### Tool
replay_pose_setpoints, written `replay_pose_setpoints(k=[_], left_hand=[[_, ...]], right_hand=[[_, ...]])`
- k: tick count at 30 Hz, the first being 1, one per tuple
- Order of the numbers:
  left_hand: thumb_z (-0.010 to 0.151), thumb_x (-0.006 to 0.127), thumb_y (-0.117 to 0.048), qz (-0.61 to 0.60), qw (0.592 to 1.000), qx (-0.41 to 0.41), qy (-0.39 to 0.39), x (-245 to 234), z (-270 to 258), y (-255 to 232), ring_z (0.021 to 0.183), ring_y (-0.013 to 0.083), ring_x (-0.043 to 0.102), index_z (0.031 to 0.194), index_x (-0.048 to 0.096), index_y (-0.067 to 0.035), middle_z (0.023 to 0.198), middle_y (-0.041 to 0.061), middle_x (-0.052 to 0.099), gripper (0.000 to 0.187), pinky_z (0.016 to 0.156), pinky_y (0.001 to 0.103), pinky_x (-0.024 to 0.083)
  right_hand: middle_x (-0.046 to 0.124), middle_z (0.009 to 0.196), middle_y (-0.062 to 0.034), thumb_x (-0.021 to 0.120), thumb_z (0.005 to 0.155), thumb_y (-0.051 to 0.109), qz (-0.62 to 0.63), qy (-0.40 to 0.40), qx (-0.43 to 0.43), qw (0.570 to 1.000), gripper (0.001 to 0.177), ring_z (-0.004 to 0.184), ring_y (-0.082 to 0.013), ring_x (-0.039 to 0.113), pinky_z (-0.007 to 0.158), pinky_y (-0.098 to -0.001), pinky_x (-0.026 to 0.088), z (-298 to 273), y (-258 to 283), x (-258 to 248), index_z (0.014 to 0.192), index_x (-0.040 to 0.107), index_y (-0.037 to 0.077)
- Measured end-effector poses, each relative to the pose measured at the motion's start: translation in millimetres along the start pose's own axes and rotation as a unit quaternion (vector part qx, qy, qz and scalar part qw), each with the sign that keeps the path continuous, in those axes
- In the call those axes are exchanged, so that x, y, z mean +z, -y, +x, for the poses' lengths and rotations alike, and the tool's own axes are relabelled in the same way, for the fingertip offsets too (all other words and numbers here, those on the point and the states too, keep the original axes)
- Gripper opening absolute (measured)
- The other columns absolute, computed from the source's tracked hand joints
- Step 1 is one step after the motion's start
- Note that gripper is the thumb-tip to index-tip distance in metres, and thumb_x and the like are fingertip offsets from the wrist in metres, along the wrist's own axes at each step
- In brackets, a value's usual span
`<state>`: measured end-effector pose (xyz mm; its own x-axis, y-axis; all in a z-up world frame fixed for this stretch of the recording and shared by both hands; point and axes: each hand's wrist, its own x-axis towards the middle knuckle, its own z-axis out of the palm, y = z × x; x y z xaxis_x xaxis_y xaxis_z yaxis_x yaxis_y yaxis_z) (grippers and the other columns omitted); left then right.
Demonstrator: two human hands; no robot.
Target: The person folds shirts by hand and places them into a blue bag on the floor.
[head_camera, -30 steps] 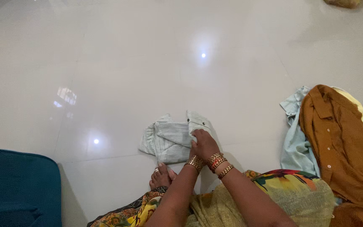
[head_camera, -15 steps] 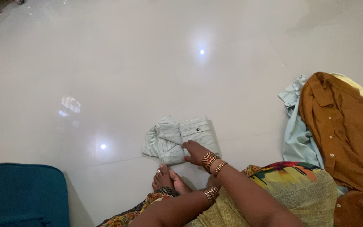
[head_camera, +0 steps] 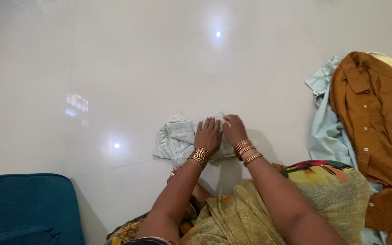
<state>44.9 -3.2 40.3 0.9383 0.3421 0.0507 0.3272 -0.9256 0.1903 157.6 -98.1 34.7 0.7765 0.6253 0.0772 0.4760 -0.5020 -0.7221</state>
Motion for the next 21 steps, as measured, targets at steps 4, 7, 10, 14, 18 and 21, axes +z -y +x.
replay_pose_setpoints(k=[4, 7, 10, 14, 18, 21], left_hand=[[0.101, 0.029, -0.034, 0.091, 0.996, -0.001, 0.001, 45.3, 12.3, 36.2, 0.156, 0.0239, 0.01, 0.163, 0.017, -0.016, 0.169, 0.006, 0.014, 0.065, 0.122, 0.052, 0.01], [0.101, 0.032, -0.039, 0.039, 0.995, -0.021, 0.086, 59.4, 0.9, 50.5, 0.157, 0.0222, 0.008, 0.164, 0.012, -0.019, 0.172, 0.005, 0.008, 0.07, 0.125, 0.049, 0.009], [0.103, 0.032, -0.043, -0.009, 1.0, -0.019, 0.022, 62.2, -2.1, 51.6, 0.157, 0.0211, 0.011, 0.163, 0.016, -0.019, 0.171, 0.004, 0.014, 0.067, 0.126, 0.049, 0.009], [0.104, 0.034, -0.043, -0.029, 0.999, -0.025, 0.007, 55.9, -4.9, 53.6, 0.157, 0.0205, 0.015, 0.163, 0.02, -0.019, 0.171, 0.003, 0.017, 0.065, 0.126, 0.049, 0.01], [0.104, 0.036, -0.043, -0.032, 0.998, -0.044, -0.016, 58.4, -7.7, 50.6, 0.156, 0.0212, 0.018, 0.163, 0.023, -0.018, 0.17, 0.004, 0.02, 0.065, 0.126, 0.05, 0.012], [0.103, 0.036, -0.042, -0.031, 0.996, -0.075, -0.028, 62.7, -6.0, 40.7, 0.156, 0.0215, 0.018, 0.162, 0.025, -0.018, 0.17, 0.005, 0.02, 0.065, 0.124, 0.051, 0.011]], right_hand=[[0.048, 0.152, -0.023, 0.041, 0.109, 0.031, -0.117, 0.027, -0.114, 0.986, 0.051, 0.145, -0.0335, 0.041, 0.124, -0.045, 0.03, -26.7, -1.6, 39.6, 0.148, 0.045, -0.002], [0.029, 0.165, -0.0137, 0.032, 0.102, 0.043, -0.236, 0.064, -0.147, 0.959, 0.066, 0.151, -0.0286, 0.025, 0.122, -0.0467, 0.018, -39.0, -16.6, 51.4, 0.158, 0.029, 0.007], [0.02, 0.168, -0.0098, 0.031, 0.104, 0.047, -0.275, 0.051, -0.187, 0.942, 0.068, 0.154, -0.0245, 0.017, 0.123, -0.046, 0.014, -39.0, -28.5, 55.4, 0.16, 0.023, 0.01], [0.023, 0.168, -0.0099, 0.032, 0.103, 0.049, -0.246, 0.065, -0.172, 0.952, 0.069, 0.155, -0.0253, 0.017, 0.124, -0.0441, 0.017, -37.4, -29.3, 56.4, 0.16, 0.026, 0.01], [0.022, 0.169, -0.0088, 0.03, 0.104, 0.049, -0.239, 0.08, -0.193, 0.948, 0.069, 0.156, -0.0247, 0.017, 0.125, -0.0422, 0.019, -32.2, -32.3, 54.3, 0.16, 0.025, 0.011], [0.021, 0.168, -0.0069, 0.028, 0.104, 0.048, -0.267, 0.086, -0.209, 0.937, 0.066, 0.155, -0.0231, 0.018, 0.125, -0.0414, 0.019, -25.7, -34.6, 51.9, 0.16, 0.024, 0.013]])
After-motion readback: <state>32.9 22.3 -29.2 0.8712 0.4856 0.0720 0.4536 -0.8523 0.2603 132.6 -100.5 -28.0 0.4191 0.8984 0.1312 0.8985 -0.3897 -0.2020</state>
